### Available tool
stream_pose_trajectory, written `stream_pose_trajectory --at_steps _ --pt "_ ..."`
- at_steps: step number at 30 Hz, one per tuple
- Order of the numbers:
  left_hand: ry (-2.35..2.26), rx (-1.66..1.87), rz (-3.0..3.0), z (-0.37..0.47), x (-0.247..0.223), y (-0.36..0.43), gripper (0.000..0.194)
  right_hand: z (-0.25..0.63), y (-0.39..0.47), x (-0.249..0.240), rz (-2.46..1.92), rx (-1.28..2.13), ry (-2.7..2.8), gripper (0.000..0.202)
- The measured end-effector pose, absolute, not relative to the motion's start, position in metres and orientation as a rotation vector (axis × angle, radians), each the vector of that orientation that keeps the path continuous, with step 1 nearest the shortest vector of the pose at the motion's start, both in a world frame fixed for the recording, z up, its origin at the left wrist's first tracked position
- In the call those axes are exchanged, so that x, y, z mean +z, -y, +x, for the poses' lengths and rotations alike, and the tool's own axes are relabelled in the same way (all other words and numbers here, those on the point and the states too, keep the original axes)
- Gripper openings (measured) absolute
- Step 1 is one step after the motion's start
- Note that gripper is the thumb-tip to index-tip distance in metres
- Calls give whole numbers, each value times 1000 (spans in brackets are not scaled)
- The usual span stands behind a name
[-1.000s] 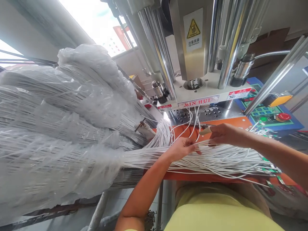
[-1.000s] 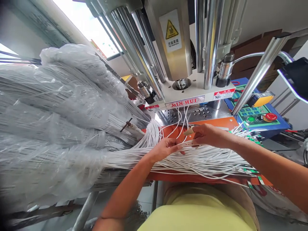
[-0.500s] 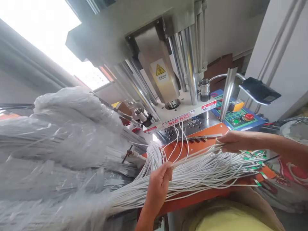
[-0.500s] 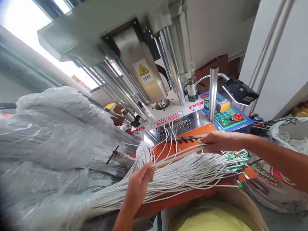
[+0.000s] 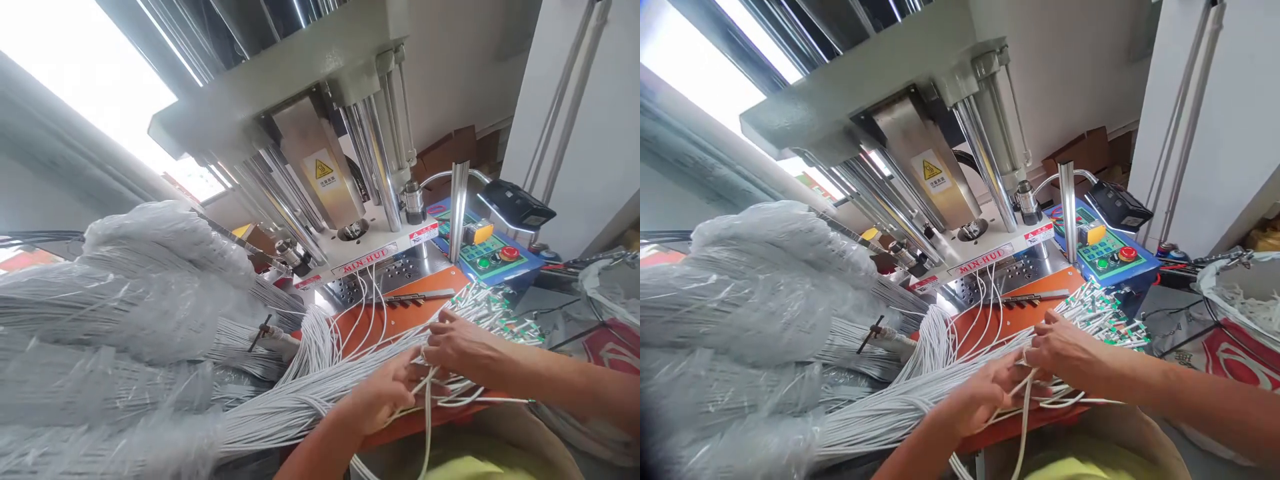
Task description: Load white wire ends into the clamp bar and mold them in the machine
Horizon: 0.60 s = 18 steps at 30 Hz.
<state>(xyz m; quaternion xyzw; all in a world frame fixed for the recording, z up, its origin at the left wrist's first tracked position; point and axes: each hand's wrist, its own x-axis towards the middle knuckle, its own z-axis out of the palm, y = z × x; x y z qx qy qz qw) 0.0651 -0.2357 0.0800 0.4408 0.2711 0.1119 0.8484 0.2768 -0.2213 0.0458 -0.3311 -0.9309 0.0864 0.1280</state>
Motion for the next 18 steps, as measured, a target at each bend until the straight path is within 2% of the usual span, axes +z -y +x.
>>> stream_pose_trajectory --at_steps 4,7,14,18 --pt "-672 238 918 86 65 223 54 270 223 43 -1045 179 2748 6" --pt "-855 305 1051 83 51 229 55 288 219 38 -1001 179 2695 6" --pt "-930 216 1038 67 45 242 50 318 216 28 -1134 566 2532 5" --pt "-924 235 998 86 49 243 46 299 219 40 -1040 670 2607 18"
